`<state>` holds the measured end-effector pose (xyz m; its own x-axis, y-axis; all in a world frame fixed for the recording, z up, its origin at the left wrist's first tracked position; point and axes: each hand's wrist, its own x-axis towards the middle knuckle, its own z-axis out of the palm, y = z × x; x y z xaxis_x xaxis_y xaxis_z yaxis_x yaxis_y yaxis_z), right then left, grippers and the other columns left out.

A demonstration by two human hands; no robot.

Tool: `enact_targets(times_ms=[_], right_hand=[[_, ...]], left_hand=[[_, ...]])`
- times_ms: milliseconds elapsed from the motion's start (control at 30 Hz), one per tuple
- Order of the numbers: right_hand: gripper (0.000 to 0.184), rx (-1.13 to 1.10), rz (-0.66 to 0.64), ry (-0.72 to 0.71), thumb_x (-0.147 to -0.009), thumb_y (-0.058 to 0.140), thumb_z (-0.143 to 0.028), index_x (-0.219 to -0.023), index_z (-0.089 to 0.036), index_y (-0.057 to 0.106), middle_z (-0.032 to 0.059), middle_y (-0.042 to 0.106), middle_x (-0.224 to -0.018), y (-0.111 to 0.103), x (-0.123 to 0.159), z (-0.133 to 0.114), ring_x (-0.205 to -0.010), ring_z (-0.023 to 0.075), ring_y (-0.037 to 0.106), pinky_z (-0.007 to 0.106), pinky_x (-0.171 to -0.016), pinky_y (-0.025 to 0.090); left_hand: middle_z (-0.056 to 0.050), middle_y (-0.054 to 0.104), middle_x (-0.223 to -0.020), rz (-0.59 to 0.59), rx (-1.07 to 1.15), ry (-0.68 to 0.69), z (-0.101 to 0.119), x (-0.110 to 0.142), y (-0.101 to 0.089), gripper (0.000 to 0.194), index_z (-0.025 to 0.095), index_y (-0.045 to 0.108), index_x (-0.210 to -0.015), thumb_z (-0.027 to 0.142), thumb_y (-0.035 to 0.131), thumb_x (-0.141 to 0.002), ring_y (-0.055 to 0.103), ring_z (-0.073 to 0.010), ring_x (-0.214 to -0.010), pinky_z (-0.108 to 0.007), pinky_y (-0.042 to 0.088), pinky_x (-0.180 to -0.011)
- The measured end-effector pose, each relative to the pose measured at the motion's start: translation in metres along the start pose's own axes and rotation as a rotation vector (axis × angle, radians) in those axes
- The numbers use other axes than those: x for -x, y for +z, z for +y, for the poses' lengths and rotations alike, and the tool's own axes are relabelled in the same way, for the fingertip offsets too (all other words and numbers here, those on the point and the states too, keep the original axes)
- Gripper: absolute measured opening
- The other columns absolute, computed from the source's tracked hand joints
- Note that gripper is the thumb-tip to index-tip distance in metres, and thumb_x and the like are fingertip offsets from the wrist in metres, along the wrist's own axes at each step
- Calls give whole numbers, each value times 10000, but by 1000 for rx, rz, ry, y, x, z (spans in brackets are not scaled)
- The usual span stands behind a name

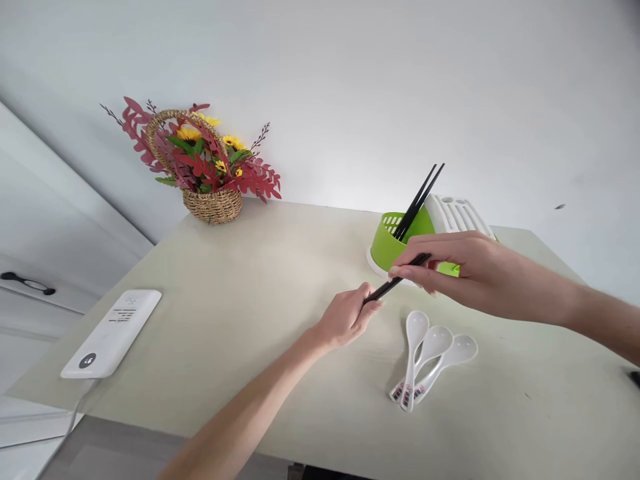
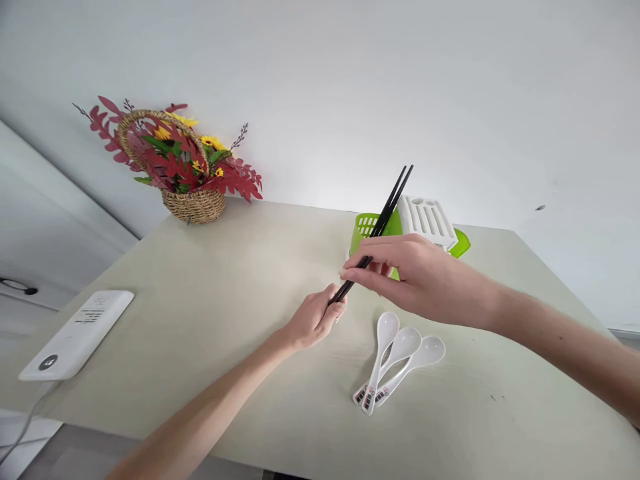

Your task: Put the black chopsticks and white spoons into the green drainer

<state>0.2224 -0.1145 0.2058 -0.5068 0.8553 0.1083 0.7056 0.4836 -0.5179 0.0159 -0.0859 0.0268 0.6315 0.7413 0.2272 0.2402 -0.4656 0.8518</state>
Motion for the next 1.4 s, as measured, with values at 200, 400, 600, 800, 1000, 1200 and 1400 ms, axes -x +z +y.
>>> enact_targets(times_ms=[200, 400, 600, 800, 1000, 1200, 1400], right_hand=[[422, 34, 49, 46, -1044, 503, -607, -934, -283, 751, 14, 677, -764, -3, 0, 3, -573, 141, 560, 306, -491, 381], [416, 32, 55, 31, -1051, 496, -591, -911, -284, 740, 13, 667, -771, -1, 0, 4, -580, 140, 553, 307, -495, 381], [423, 12, 62, 21, -1051, 498, -594, -883, -280, 726, 5, 649, -745, 3, 0, 6, -579, 138, 547, 301, -502, 385], [409, -1, 75, 29, -1052, 510, -586, -901, -274, 728, 0, 647, -733, 7, -1, 5, -593, 134, 572, 288, -512, 398], [433, -11, 90, 46, -1044, 515, -607, -874, -265, 719, 2, 648, -717, 9, -2, 5, -606, 142, 590, 290, -545, 423], [453, -18, 105, 43, -1040, 510, -625, -866, -258, 712, -1, 648, -709, 10, -2, 6, -590, 137, 580, 293, -548, 424], [458, -37, 131, 35, -1045, 499, -623, -887, -251, 715, 4, 657, -724, 12, 1, 10, -592, 138, 589, 295, -566, 442]], left_hand=[[-38, 703, -946, 27, 36, 76, 5, 0, 0, 442, 216, 565, -1120, 528, 252, -1121, 658, -176, -868, -296, 490, -855], [-51, 757, -1039, -24, 61, 102, 6, 0, 0, 492, 209, 624, -1281, 478, 238, -1138, 700, -183, -962, -307, 498, -945], [-51, 769, -1044, -27, 76, 98, 7, -1, -1, 513, 205, 666, -1293, 477, 258, -1141, 701, -173, -946, -287, 501, -922], [-51, 812, -1027, -92, 122, 74, 10, -2, -8, 542, 189, 699, -1287, 484, 267, -1142, 714, -175, -937, -279, 500, -932], [-56, 827, -1083, -149, 159, 9, 7, -5, -15, 517, 203, 754, -1276, 531, 390, -1113, 730, -181, -951, -259, 513, -887], [-105, 819, -1142, -163, 189, -85, 6, -4, -16, 582, 177, 756, -1322, 608, 455, -1071, 730, -206, -998, -245, 526, -824], [-72, 816, -1172, -182, 188, -72, 7, -4, -16, 524, 236, 699, -1416, 551, 426, -1098, 738, -194, -1016, -230, 510, -765]])
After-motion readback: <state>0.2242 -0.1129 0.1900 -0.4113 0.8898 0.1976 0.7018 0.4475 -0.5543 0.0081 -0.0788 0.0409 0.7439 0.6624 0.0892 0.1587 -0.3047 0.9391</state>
